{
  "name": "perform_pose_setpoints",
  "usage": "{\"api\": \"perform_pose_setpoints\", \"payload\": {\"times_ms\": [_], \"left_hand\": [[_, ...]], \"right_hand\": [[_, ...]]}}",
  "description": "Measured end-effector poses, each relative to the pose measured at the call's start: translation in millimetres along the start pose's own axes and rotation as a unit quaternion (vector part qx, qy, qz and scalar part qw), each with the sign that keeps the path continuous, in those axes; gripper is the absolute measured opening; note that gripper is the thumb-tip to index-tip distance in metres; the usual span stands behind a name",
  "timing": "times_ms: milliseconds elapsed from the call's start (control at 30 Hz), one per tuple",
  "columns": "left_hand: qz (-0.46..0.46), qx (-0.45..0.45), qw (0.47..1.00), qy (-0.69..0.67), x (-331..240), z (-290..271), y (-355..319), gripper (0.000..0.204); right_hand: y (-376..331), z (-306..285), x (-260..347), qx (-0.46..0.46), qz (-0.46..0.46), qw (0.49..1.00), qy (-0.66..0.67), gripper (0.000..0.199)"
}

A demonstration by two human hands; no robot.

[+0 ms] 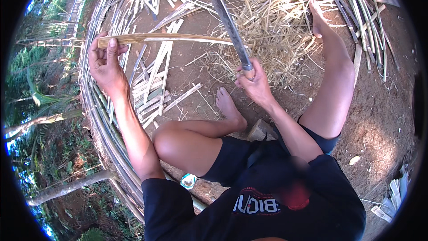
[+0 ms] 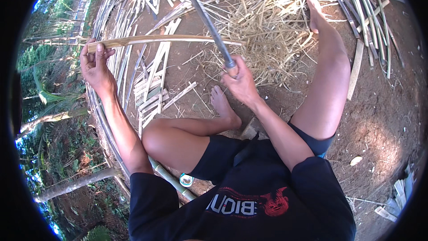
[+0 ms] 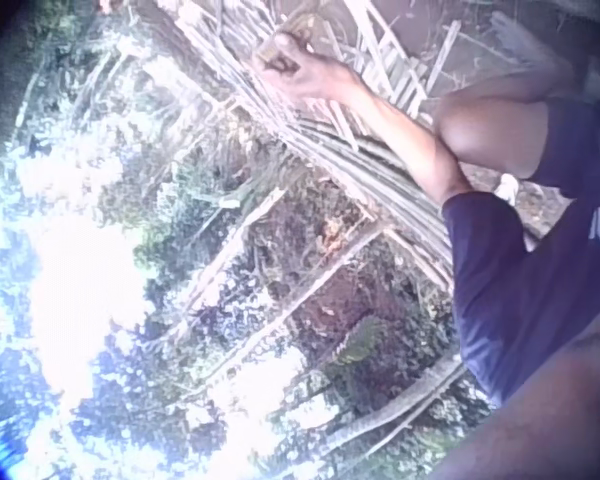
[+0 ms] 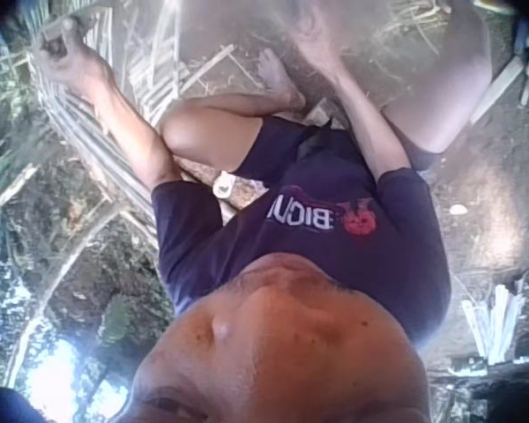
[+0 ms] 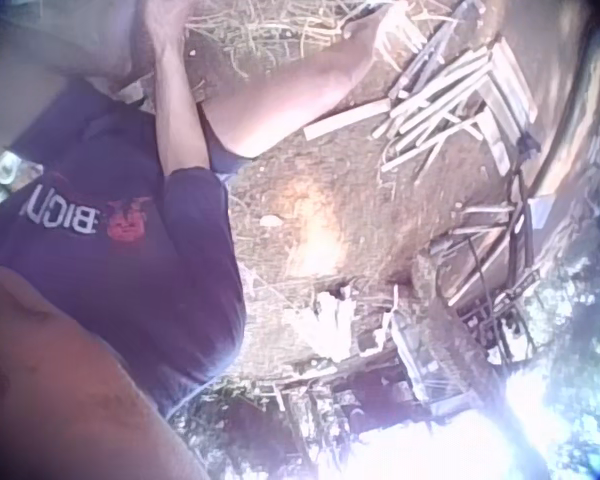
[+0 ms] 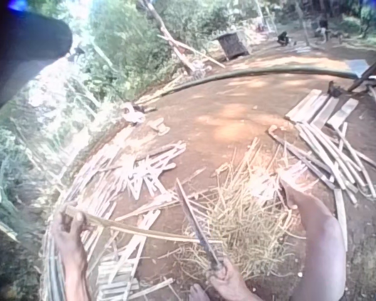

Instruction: The person sits on the ground and uses a machete to split long bamboo poles into thin strips. They hold the bamboo with one hand and repeatedly strike it with the machete to separate the material, creating a pile of bamboo shavings and strips.

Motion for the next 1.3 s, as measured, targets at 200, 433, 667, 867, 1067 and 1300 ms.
{"api": "perform_pose_setpoints", "payload": {"times_ms": [200,433,667,867,1067,1300], "left_hand": [[0.001,0.019,1.000,-0.001,-1,-10,-9,0.022],[0.026,0.019,0.999,-0.024,-16,-13,-30,0.018],[0.036,0.018,0.999,-0.007,12,-34,-21,0.021],[0.002,-0.125,0.992,0.012,10,-9,-27,0.017],[0.008,-0.085,0.996,0.039,10,-27,-25,0.021],[-0.036,-0.170,0.984,0.042,6,-29,-32,0.028]], "right_hand": [[-17,44,68,0.157,-0.034,0.969,-0.188,0.024],[3,44,28,0.170,-0.002,0.927,-0.333,0.027],[48,-19,-48,0.104,0.110,0.903,-0.402,0.029],[38,-13,-76,0.106,0.040,0.911,-0.397,0.018],[99,-97,-133,0.033,0.167,0.837,-0.520,0.022],[53,-58,-105,0.077,0.050,0.861,-0.500,0.025]]}}
Point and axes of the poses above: each hand's wrist, its own y-axis towards the middle knuckle, its own z-axis out of the palm, x = y × z, the point moved 3 cm from there along y, towards the middle knuckle, and after that the axes turned 10 degrees about -x, right-handed, at the moved point
